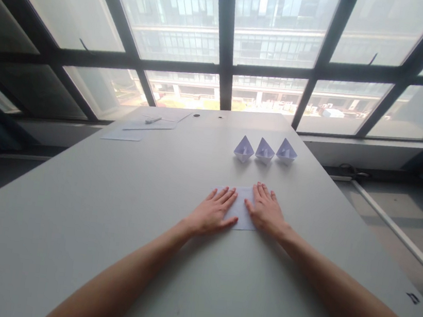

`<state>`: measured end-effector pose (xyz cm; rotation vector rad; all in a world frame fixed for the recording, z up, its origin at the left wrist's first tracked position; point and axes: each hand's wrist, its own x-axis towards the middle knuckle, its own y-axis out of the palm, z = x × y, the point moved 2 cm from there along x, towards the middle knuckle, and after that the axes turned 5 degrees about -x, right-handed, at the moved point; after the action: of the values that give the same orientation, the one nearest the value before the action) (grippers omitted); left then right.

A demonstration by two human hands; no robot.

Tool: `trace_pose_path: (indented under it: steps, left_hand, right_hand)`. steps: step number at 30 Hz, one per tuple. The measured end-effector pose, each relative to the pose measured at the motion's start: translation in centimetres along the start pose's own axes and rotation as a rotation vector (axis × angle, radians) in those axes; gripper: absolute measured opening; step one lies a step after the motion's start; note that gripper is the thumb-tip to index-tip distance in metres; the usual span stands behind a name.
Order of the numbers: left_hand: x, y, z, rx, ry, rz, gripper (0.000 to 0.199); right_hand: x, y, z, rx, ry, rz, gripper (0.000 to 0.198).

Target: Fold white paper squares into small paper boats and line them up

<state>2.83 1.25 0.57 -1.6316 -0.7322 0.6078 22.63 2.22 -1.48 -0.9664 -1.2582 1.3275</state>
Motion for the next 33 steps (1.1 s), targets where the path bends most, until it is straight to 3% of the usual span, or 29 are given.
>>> trace_pose_path:
  steps: [4, 7, 12, 27, 33]
  left_hand:
    - [0.0, 0.1, 0.0, 0.000, -0.002, -0.015, 0.078]
    - [0.0, 0.1, -0.1, 0.000, -0.006, -0.023, 0.079]
    - [0.0, 0.1, -0.2, -0.008, -0.008, -0.029, 0.078]
    - [0.0, -0.4, 0.1, -0.058, 0.003, -0.008, 0.082]
    - [0.1, -0.5, -0.3, -0.057, -0.063, -0.170, 0.059]
  right_hand:
    - [0.0, -0.4, -0.2, -0.022, 0.053, -0.087, 0.070]
    - [-0.2, -1.1, 0.4, -0.032, -0.049, -0.198, 0.063]
    - [-0.5, -0.9, 1.5, 0.031, -0.331, -0.021, 0.061]
    - [-0.2, -0.3, 1.3, 0.030, -0.264, 0.010, 0.065]
    - [-0.4, -0.9, 1.5, 0.072, -0.334, 0.024, 0.064]
